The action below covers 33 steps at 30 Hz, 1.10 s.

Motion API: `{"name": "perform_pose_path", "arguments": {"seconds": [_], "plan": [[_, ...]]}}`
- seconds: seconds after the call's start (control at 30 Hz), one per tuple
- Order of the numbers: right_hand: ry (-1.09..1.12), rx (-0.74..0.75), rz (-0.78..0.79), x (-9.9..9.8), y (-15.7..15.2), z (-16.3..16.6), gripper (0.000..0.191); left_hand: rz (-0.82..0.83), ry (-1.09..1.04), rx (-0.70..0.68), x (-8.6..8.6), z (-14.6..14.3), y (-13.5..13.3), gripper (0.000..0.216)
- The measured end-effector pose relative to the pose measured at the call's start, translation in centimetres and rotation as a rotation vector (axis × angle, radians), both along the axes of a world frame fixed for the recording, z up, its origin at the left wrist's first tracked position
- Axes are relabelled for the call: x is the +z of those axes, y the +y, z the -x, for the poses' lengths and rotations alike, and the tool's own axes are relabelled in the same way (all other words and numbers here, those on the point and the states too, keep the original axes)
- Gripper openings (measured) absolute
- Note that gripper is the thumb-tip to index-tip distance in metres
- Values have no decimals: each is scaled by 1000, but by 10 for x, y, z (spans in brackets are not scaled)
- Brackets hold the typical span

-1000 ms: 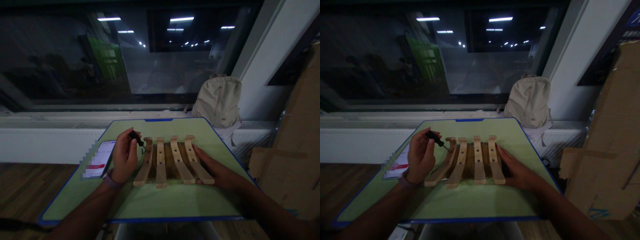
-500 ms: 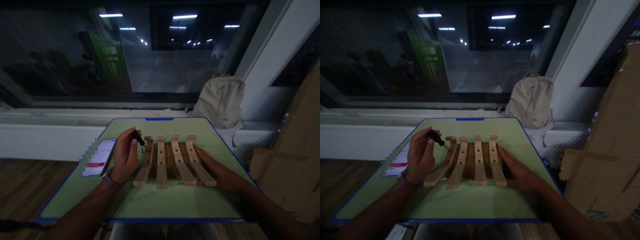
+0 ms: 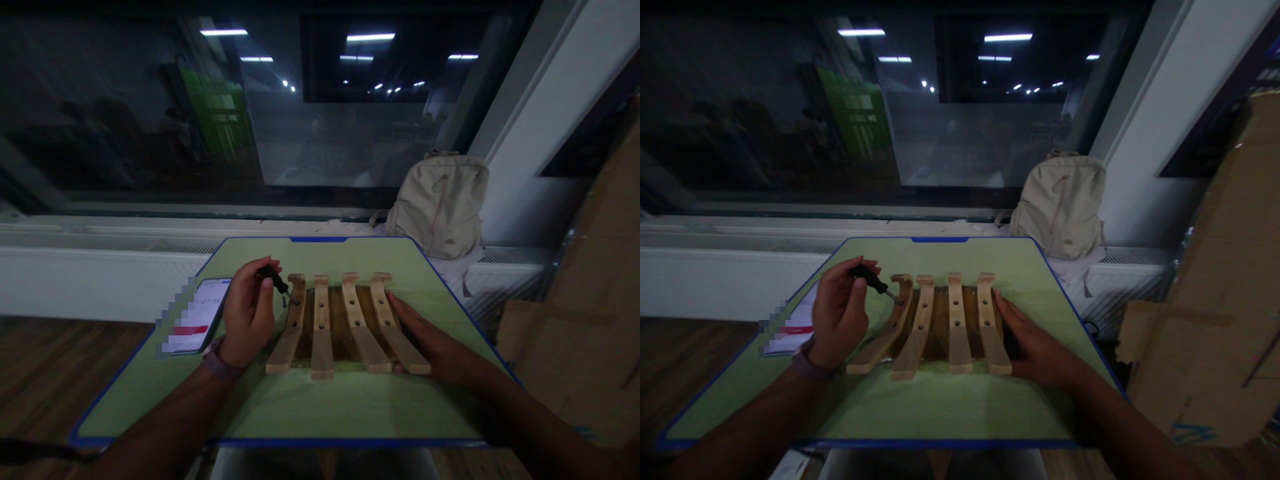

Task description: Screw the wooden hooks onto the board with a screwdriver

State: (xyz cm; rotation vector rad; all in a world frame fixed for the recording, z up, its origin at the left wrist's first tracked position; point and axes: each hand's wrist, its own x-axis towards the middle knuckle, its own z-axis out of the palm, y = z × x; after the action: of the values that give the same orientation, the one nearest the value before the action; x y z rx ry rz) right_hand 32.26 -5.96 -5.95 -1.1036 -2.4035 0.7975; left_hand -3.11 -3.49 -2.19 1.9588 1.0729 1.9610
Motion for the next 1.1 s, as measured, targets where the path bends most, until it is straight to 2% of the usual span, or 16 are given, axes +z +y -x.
{"name": "perform_pose_path", "arguments": {"seconds": [0.23, 0.5, 0.73, 0.97, 1.1], "plan": [[-10, -4, 13, 1, 0, 0, 120, -14, 29, 91, -3, 5, 2, 24], [-17, -11, 16, 4, -1, 1, 119, 52, 5, -11, -1, 3, 1, 33], [-2, 3, 0, 3, 0, 0, 118, -67, 121, 186, 4, 8, 1, 24], [-4, -1, 13, 2, 0, 0, 119, 54, -19, -8, -1, 3, 1, 38], [1, -6, 5, 4, -1, 2, 118, -5, 11, 9, -1, 6, 3, 32]]}}
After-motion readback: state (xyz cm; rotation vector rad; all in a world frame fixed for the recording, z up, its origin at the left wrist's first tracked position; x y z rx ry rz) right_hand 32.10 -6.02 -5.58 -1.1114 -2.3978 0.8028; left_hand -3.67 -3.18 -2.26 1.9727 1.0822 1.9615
